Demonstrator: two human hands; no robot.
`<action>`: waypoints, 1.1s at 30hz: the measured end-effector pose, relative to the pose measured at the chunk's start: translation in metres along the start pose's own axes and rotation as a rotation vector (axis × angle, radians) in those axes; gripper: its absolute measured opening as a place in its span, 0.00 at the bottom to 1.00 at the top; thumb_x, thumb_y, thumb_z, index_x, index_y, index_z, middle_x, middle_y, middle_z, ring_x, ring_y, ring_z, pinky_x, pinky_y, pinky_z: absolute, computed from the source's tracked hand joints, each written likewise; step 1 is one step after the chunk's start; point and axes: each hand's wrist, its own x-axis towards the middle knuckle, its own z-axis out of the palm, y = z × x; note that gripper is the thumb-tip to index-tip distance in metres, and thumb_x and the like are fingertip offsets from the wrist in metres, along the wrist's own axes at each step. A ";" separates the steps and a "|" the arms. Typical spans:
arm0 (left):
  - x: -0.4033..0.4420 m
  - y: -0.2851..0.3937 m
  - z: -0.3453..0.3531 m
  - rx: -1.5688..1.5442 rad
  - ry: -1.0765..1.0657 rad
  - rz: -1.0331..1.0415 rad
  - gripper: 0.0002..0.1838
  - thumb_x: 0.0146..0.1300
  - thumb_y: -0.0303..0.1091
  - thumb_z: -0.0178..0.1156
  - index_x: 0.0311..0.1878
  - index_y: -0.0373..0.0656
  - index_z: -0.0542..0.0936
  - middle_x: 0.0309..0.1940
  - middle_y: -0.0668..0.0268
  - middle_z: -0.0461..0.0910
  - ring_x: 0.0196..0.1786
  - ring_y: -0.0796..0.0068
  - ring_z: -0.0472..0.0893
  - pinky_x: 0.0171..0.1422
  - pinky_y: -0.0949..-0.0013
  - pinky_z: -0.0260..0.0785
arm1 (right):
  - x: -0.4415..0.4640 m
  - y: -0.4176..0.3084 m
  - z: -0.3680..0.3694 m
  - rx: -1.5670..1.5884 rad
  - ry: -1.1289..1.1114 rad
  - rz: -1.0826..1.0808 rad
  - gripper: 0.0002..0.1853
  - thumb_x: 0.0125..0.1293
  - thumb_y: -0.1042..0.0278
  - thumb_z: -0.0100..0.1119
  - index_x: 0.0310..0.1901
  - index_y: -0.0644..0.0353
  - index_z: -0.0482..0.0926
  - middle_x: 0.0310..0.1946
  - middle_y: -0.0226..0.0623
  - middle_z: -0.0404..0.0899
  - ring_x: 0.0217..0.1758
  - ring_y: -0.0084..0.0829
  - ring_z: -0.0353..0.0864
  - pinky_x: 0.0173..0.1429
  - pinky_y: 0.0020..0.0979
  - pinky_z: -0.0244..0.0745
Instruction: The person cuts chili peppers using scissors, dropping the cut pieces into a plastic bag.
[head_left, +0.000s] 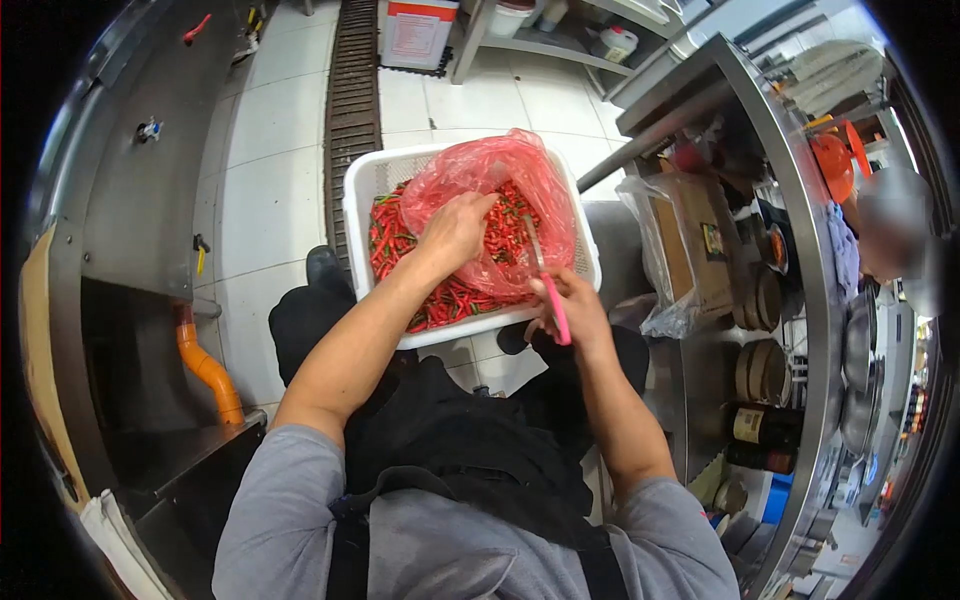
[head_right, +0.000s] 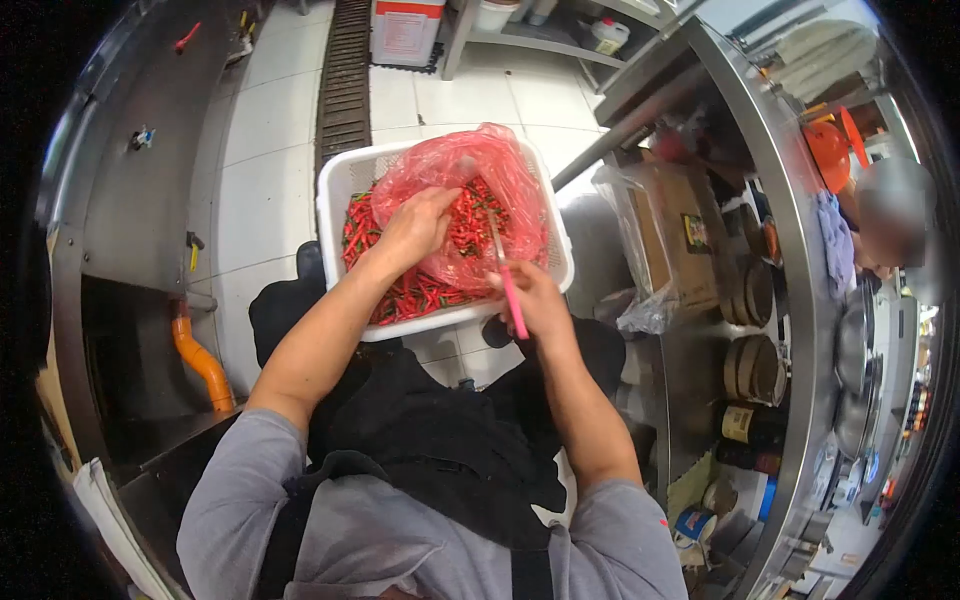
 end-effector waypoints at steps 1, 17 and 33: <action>0.002 0.001 -0.010 0.003 -0.047 -0.050 0.17 0.59 0.26 0.56 0.52 0.36 0.79 0.43 0.49 0.81 0.48 0.48 0.80 0.56 0.55 0.73 | -0.002 0.004 -0.009 -0.011 0.029 -0.045 0.21 0.63 0.62 0.66 0.52 0.67 0.75 0.26 0.35 0.79 0.16 0.22 0.75 0.17 0.23 0.67; 0.000 -0.089 -0.062 0.485 -0.345 -0.581 0.14 0.59 0.34 0.55 0.40 0.35 0.83 0.40 0.42 0.81 0.47 0.43 0.81 0.53 0.50 0.73 | 0.017 0.064 -0.050 -0.075 0.297 -0.343 0.28 0.54 0.62 0.74 0.55 0.64 0.77 0.40 0.38 0.83 0.39 0.31 0.82 0.46 0.30 0.76; -0.003 -0.124 -0.036 0.619 -0.624 -0.602 0.22 0.60 0.46 0.54 0.48 0.37 0.81 0.44 0.41 0.80 0.50 0.42 0.80 0.57 0.50 0.72 | -0.017 0.053 -0.080 -0.142 0.293 -0.323 0.35 0.51 0.44 0.73 0.54 0.62 0.79 0.27 0.40 0.79 0.31 0.29 0.79 0.41 0.30 0.74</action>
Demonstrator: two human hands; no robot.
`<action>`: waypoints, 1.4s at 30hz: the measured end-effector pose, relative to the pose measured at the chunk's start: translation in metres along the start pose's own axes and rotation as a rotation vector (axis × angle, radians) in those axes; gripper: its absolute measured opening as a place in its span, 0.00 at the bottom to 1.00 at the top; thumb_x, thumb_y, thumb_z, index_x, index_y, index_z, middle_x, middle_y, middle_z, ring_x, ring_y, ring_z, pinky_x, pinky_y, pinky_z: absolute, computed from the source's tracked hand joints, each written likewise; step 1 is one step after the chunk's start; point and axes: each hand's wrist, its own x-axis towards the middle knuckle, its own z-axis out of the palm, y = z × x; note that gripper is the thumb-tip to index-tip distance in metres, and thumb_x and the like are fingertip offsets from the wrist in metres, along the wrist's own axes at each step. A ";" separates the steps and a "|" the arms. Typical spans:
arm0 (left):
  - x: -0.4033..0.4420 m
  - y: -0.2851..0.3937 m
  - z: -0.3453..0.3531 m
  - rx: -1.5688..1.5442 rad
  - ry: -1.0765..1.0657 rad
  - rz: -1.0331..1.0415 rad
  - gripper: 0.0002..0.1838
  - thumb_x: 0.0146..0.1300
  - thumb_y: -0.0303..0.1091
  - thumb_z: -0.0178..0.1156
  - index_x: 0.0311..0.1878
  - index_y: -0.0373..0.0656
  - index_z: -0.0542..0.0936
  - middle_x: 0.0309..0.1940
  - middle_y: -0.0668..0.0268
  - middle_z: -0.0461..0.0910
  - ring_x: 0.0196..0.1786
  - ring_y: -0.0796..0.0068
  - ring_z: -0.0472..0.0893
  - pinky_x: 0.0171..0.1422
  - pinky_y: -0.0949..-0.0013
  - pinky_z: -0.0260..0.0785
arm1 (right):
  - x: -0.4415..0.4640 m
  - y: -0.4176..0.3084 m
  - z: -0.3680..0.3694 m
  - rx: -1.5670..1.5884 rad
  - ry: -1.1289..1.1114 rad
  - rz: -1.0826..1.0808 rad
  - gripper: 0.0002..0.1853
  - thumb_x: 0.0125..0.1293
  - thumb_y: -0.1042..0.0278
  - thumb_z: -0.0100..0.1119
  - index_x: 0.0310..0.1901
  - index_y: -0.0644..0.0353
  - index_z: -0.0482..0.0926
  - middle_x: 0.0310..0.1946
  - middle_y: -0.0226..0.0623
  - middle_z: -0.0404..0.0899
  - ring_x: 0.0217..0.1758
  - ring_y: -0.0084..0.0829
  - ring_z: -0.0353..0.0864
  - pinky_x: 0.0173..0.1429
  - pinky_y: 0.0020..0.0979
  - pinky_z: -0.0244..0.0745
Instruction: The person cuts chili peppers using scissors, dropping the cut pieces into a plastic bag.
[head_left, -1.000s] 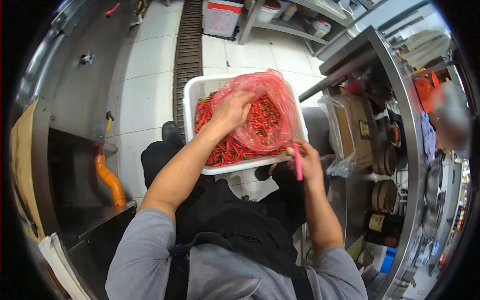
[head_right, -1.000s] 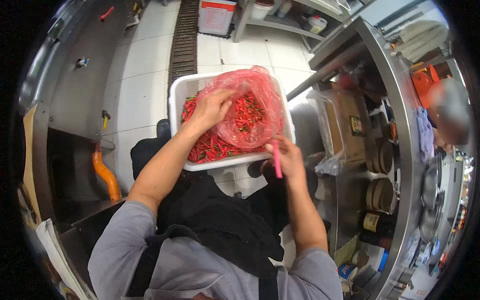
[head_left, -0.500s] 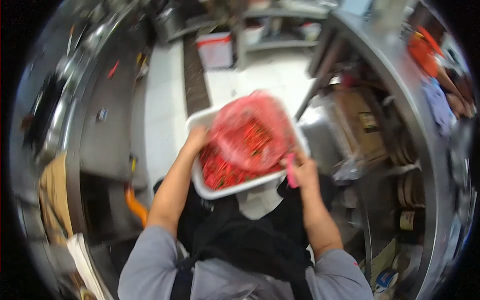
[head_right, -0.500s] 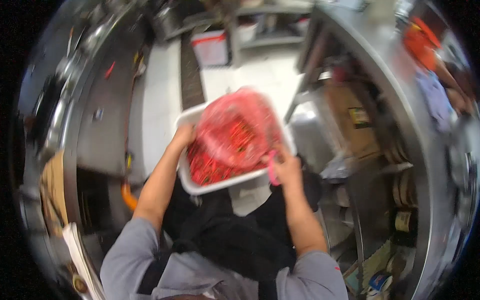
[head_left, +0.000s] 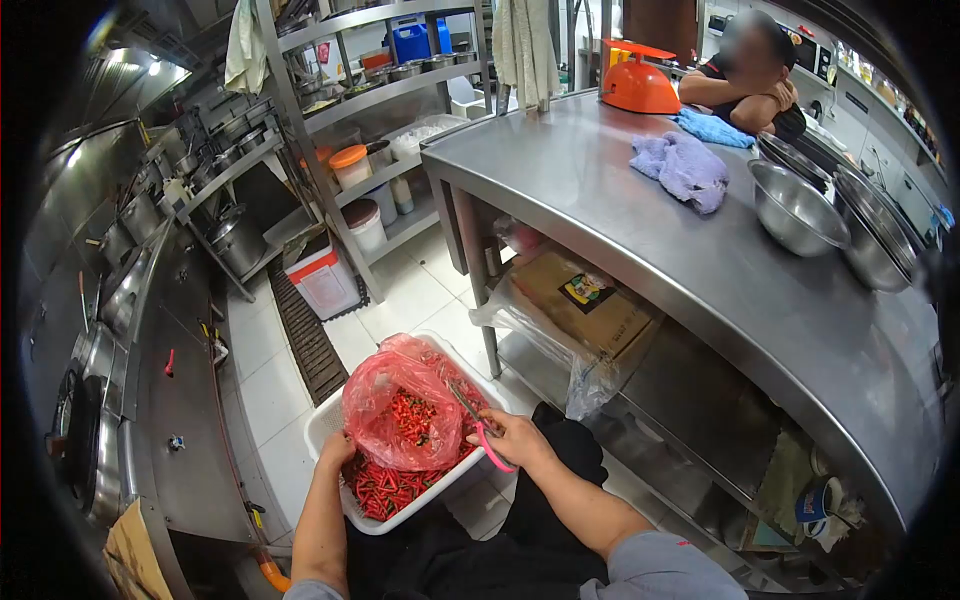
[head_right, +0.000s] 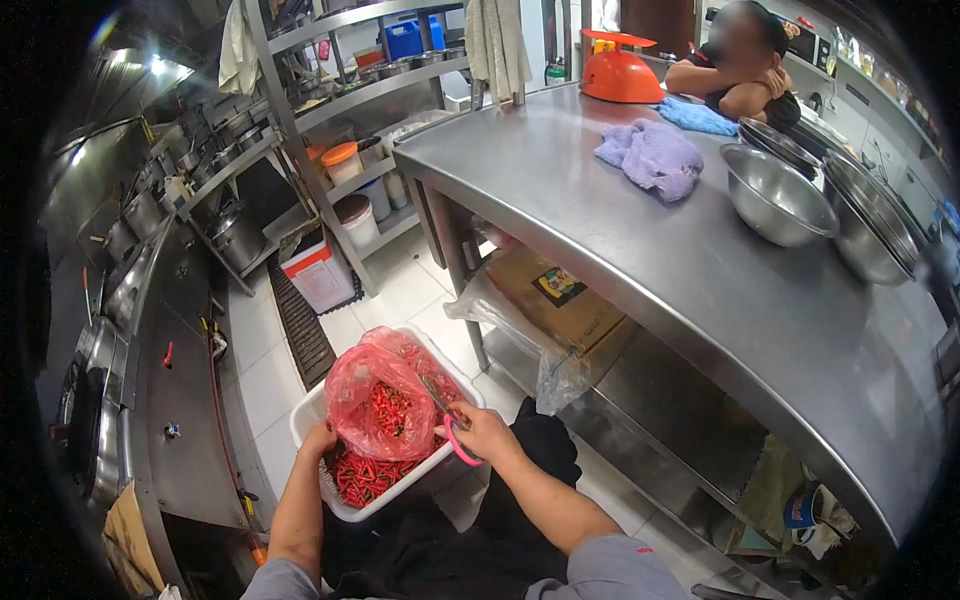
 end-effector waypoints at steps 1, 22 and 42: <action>-0.003 0.000 0.000 -0.037 0.007 -0.015 0.22 0.61 0.47 0.53 0.47 0.38 0.82 0.45 0.41 0.80 0.51 0.42 0.80 0.57 0.50 0.72 | -0.001 0.003 0.002 0.012 0.006 -0.013 0.35 0.51 0.43 0.73 0.54 0.62 0.79 0.27 0.41 0.79 0.31 0.30 0.79 0.41 0.30 0.74; -0.010 0.004 0.006 -0.113 -0.011 0.067 0.26 0.61 0.51 0.52 0.55 0.42 0.79 0.51 0.43 0.79 0.56 0.43 0.77 0.61 0.52 0.69 | -0.017 -0.003 0.001 -0.150 -0.010 -0.064 0.32 0.55 0.40 0.66 0.53 0.57 0.78 0.30 0.51 0.82 0.39 0.52 0.83 0.45 0.45 0.75; -0.057 0.018 -0.007 -0.172 0.137 0.031 0.18 0.53 0.36 0.63 0.47 0.40 0.81 0.40 0.48 0.83 0.46 0.47 0.82 0.52 0.53 0.74 | -0.017 0.004 0.005 -0.107 0.048 -0.112 0.32 0.54 0.41 0.69 0.52 0.59 0.80 0.28 0.51 0.80 0.34 0.48 0.83 0.41 0.40 0.75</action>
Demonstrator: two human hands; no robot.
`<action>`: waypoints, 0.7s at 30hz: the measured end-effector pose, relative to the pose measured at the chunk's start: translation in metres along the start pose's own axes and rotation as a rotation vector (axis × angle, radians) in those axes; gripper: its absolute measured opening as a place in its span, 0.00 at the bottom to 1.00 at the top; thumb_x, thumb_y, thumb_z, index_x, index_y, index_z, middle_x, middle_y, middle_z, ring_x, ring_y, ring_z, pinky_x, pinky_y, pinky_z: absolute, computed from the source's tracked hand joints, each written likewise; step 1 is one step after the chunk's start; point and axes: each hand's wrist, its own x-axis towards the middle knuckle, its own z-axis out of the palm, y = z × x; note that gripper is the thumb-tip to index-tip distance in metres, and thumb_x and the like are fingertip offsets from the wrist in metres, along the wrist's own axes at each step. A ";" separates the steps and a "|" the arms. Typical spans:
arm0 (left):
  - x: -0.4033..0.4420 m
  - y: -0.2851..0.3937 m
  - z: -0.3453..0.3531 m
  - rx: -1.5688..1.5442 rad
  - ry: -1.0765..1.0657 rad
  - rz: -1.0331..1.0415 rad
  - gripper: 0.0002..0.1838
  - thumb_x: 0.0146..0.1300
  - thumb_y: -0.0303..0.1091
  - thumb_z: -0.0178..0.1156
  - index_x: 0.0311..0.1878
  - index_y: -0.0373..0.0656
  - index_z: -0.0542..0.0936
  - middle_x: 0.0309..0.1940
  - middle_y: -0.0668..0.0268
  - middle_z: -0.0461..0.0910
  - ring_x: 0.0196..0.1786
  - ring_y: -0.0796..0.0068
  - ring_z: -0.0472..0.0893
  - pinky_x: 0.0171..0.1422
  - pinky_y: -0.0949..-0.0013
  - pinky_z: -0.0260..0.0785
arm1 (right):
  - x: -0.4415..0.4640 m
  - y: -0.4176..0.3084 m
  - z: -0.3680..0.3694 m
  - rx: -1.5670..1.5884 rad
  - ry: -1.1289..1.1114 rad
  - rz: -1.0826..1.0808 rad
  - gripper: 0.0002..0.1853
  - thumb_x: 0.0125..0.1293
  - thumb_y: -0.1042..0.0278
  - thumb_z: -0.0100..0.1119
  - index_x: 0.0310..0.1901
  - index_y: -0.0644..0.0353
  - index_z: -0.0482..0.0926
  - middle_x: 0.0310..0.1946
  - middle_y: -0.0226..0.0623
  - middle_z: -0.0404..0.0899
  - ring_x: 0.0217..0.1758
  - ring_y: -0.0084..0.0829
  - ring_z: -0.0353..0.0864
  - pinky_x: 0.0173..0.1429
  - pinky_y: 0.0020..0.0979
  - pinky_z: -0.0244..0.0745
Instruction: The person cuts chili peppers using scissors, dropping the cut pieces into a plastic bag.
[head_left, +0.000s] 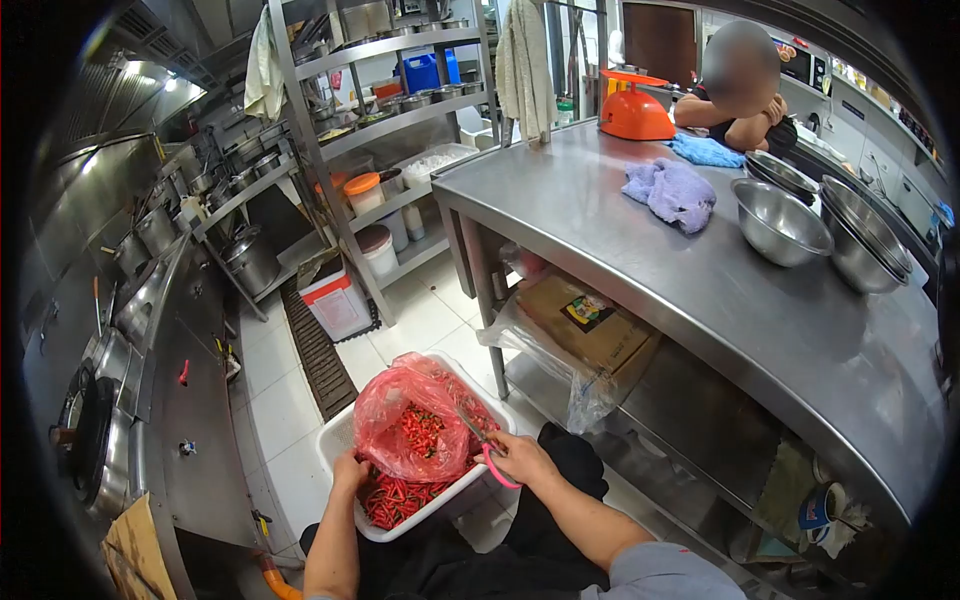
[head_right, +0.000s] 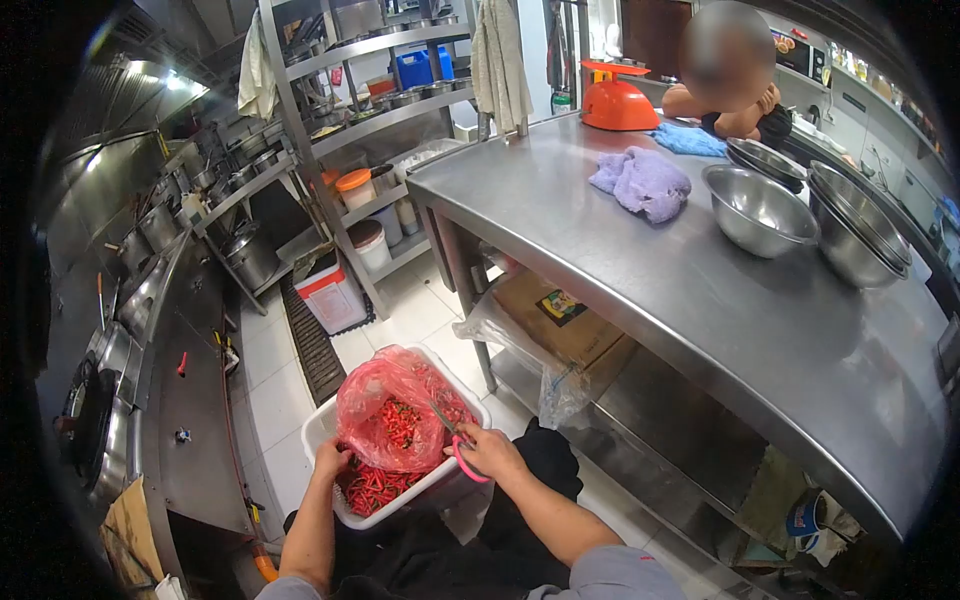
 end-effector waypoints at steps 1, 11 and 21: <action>-0.002 -0.003 0.002 -0.056 0.071 -0.007 0.16 0.53 0.35 0.63 0.44 0.39 0.82 0.38 0.49 0.84 0.44 0.49 0.83 0.51 0.54 0.74 | 0.002 0.002 0.000 -0.019 0.007 -0.014 0.32 0.54 0.41 0.69 0.51 0.59 0.80 0.27 0.50 0.80 0.33 0.48 0.83 0.40 0.40 0.75; -0.060 0.024 0.001 -0.515 0.265 -0.118 0.10 0.59 0.33 0.64 0.41 0.39 0.85 0.31 0.59 0.85 0.35 0.69 0.83 0.44 0.66 0.75 | 0.004 0.004 -0.001 -0.033 -0.003 -0.017 0.32 0.53 0.40 0.69 0.51 0.58 0.80 0.25 0.49 0.80 0.31 0.48 0.82 0.39 0.40 0.75; -0.092 0.051 0.020 -0.560 0.072 0.002 0.12 0.61 0.35 0.63 0.45 0.38 0.84 0.33 0.59 0.86 0.37 0.70 0.84 0.46 0.68 0.75 | -0.002 0.000 -0.008 -0.029 -0.047 -0.005 0.32 0.54 0.41 0.68 0.52 0.59 0.79 0.23 0.51 0.77 0.31 0.48 0.81 0.38 0.43 0.73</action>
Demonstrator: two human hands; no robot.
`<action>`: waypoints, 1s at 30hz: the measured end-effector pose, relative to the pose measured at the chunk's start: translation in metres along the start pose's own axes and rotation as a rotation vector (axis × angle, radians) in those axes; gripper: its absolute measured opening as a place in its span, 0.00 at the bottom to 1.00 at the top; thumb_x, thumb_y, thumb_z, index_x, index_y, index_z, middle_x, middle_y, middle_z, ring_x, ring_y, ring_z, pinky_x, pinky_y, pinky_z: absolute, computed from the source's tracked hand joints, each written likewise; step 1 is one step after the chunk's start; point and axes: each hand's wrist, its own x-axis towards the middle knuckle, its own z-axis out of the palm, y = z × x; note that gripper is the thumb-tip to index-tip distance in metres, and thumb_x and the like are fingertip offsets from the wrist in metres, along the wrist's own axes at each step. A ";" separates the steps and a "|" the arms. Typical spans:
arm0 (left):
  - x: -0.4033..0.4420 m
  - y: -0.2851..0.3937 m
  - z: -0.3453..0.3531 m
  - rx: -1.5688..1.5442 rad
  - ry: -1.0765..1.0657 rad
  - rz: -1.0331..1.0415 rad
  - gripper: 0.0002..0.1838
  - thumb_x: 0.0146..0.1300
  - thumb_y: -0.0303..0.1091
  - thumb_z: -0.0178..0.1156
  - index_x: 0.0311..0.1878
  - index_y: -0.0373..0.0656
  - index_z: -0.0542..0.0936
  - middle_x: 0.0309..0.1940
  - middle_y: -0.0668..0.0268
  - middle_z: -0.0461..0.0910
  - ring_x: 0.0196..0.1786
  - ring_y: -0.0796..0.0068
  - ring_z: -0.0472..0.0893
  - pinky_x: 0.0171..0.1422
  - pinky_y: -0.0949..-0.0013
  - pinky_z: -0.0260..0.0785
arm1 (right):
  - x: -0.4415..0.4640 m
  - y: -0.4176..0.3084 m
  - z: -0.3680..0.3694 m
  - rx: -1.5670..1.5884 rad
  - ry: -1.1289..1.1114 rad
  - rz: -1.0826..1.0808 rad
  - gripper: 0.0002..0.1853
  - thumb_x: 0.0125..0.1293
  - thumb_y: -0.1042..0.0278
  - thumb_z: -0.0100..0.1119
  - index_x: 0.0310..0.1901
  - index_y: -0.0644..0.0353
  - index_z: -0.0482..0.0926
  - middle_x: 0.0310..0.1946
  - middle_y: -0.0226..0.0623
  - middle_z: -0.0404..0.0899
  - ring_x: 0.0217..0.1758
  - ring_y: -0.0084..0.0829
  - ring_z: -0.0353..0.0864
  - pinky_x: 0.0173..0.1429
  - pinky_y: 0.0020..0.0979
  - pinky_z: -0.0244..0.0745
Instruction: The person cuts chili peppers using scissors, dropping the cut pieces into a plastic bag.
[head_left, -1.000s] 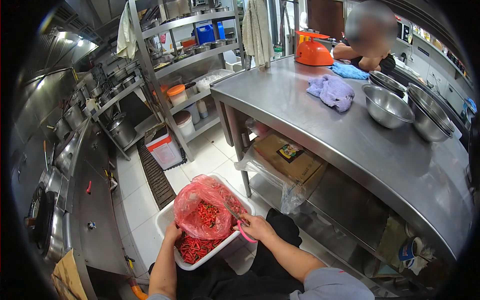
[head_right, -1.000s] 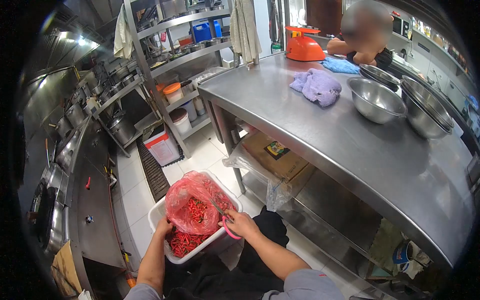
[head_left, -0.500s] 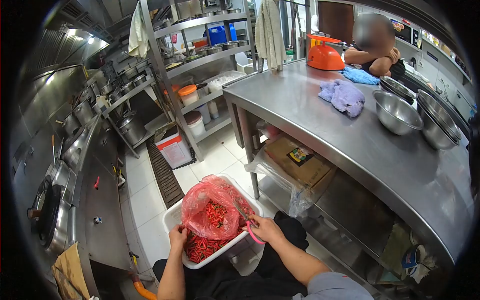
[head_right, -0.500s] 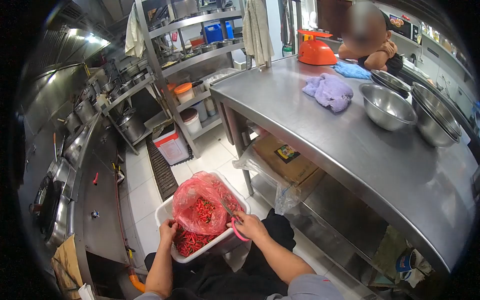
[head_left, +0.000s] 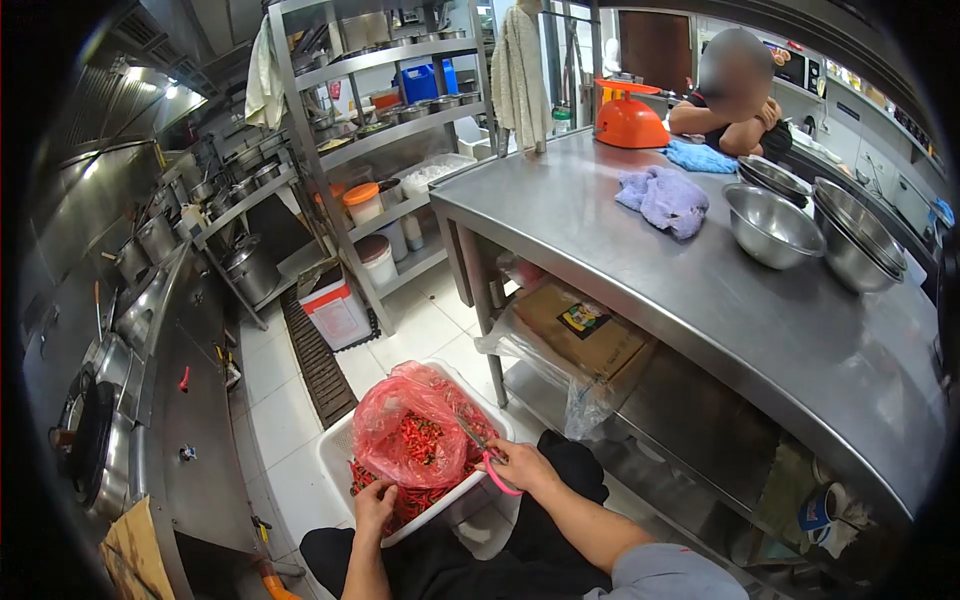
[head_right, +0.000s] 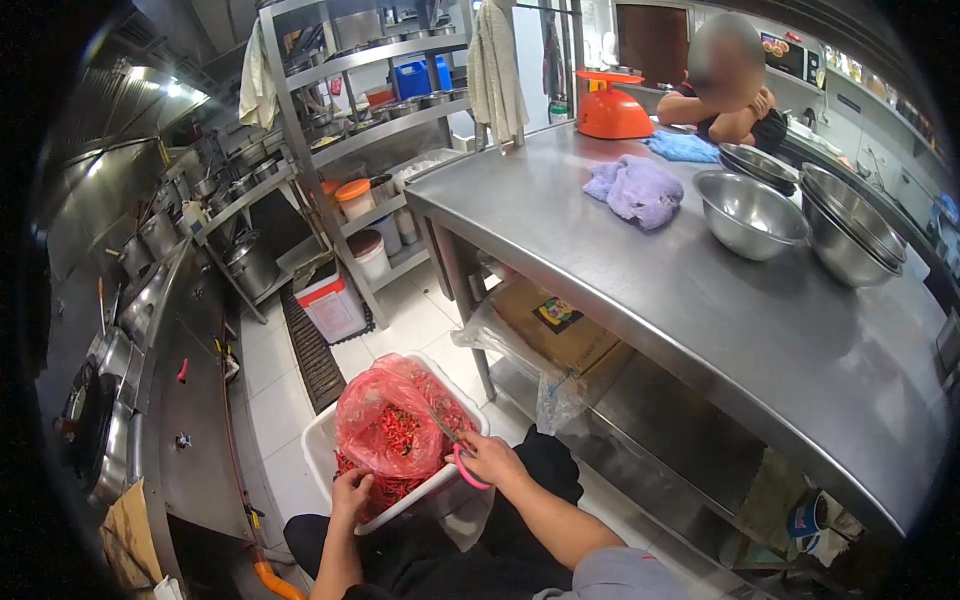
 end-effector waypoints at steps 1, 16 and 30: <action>0.001 0.001 0.001 0.007 -0.032 0.002 0.12 0.61 0.35 0.63 0.45 0.39 0.84 0.33 0.59 0.86 0.38 0.70 0.84 0.46 0.67 0.75 | 0.000 -0.003 -0.002 0.010 -0.010 0.010 0.32 0.54 0.42 0.69 0.52 0.59 0.79 0.24 0.50 0.78 0.31 0.48 0.81 0.39 0.41 0.73; -0.016 0.050 -0.008 0.161 -0.168 0.030 0.14 0.61 0.36 0.63 0.46 0.38 0.83 0.33 0.58 0.85 0.37 0.70 0.84 0.45 0.67 0.75 | 0.002 -0.001 0.002 0.021 0.013 -0.029 0.30 0.54 0.43 0.69 0.51 0.59 0.79 0.24 0.49 0.78 0.29 0.48 0.81 0.38 0.40 0.73; -0.022 0.064 -0.007 0.261 -0.175 0.124 0.14 0.59 0.40 0.65 0.43 0.41 0.84 0.31 0.58 0.84 0.35 0.66 0.83 0.45 0.64 0.75 | 0.004 -0.004 0.000 -0.018 -0.013 0.010 0.33 0.53 0.39 0.68 0.52 0.58 0.80 0.28 0.51 0.81 0.36 0.50 0.84 0.43 0.41 0.76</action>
